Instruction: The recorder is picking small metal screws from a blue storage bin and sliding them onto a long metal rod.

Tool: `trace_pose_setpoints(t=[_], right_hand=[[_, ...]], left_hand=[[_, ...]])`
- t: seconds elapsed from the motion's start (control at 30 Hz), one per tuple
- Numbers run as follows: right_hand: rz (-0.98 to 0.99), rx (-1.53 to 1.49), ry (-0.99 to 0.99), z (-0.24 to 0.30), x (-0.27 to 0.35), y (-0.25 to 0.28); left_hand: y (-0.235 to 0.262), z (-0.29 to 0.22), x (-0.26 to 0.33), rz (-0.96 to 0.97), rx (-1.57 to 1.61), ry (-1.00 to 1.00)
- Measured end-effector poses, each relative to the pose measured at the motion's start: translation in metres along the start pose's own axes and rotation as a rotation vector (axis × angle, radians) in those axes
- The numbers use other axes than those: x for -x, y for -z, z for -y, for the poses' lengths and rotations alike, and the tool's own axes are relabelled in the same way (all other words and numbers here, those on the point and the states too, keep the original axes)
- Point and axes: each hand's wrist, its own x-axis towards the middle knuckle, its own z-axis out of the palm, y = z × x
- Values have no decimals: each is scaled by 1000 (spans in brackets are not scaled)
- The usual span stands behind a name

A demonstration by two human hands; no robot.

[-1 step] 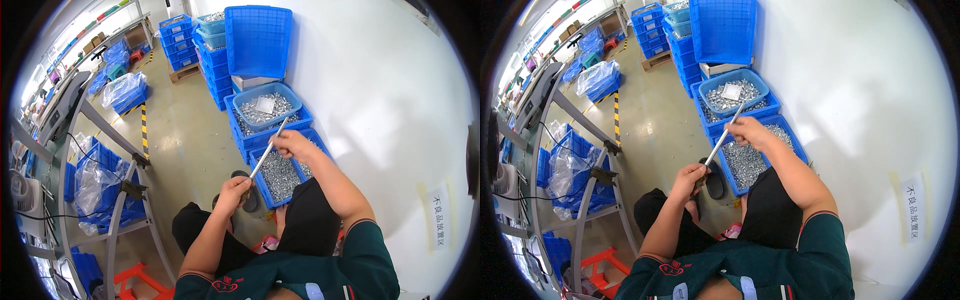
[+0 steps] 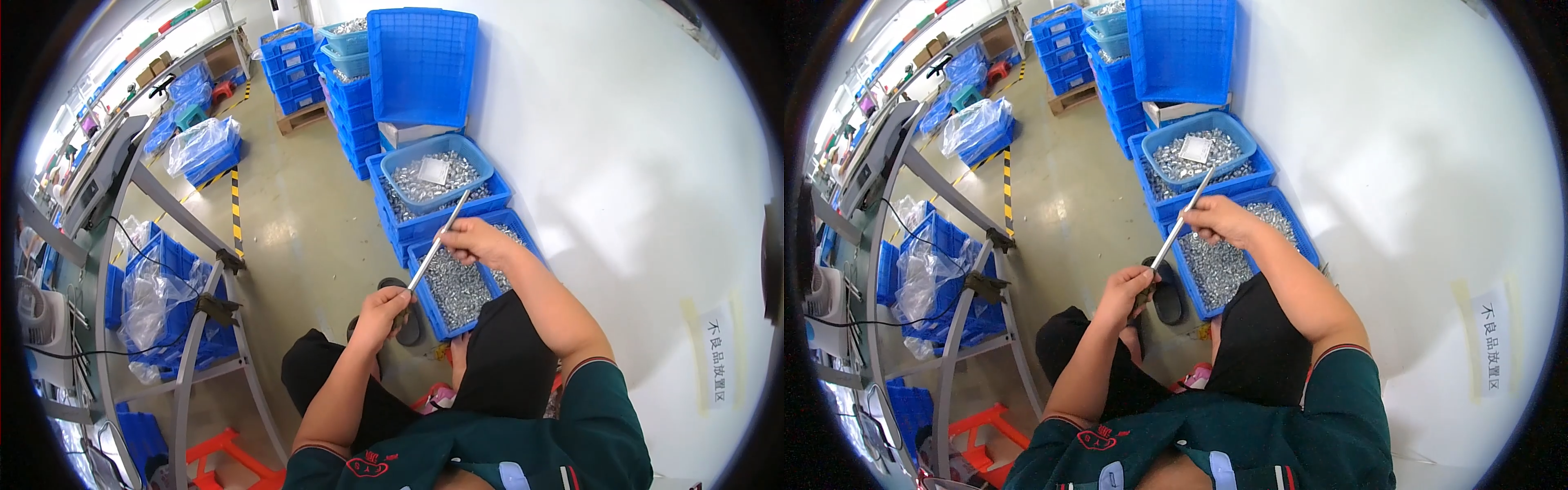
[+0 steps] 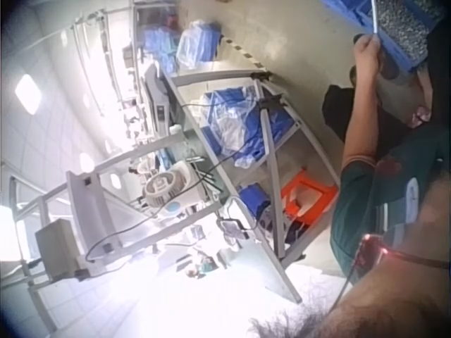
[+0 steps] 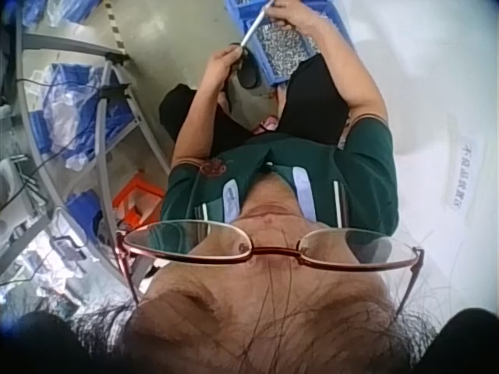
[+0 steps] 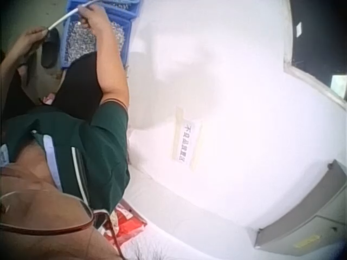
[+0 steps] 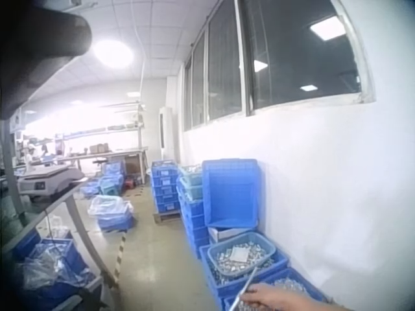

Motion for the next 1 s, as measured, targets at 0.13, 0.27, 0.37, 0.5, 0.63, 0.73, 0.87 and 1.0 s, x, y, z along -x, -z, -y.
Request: trace_pose_setpoints(t=[0.13,0.27,0.37,0.5,0.63,0.73,0.87,1.0], right_hand=[[165,15,-104,-9,0,9],[-30,-227,-13,-7,2,38],[-111,-290,29,-4,6,47],[-143,-495,72,-3,5,58],[-144,-687,104,-4,4,61],[-162,-735,112,-1,6,55],[-186,-750,143,-1,6,55],[-159,-734,161,2,6,51]], left_hand=[[-1,-1,-3,-39,17,5],[1,-2,-2,-60,2,7],[4,-3,2,-67,-36,10],[5,-3,5,-48,-56,-17],[7,0,6,-31,-82,-7],[7,0,8,-16,-94,15],[6,0,8,-6,-92,17],[7,0,9,-9,-109,17]])
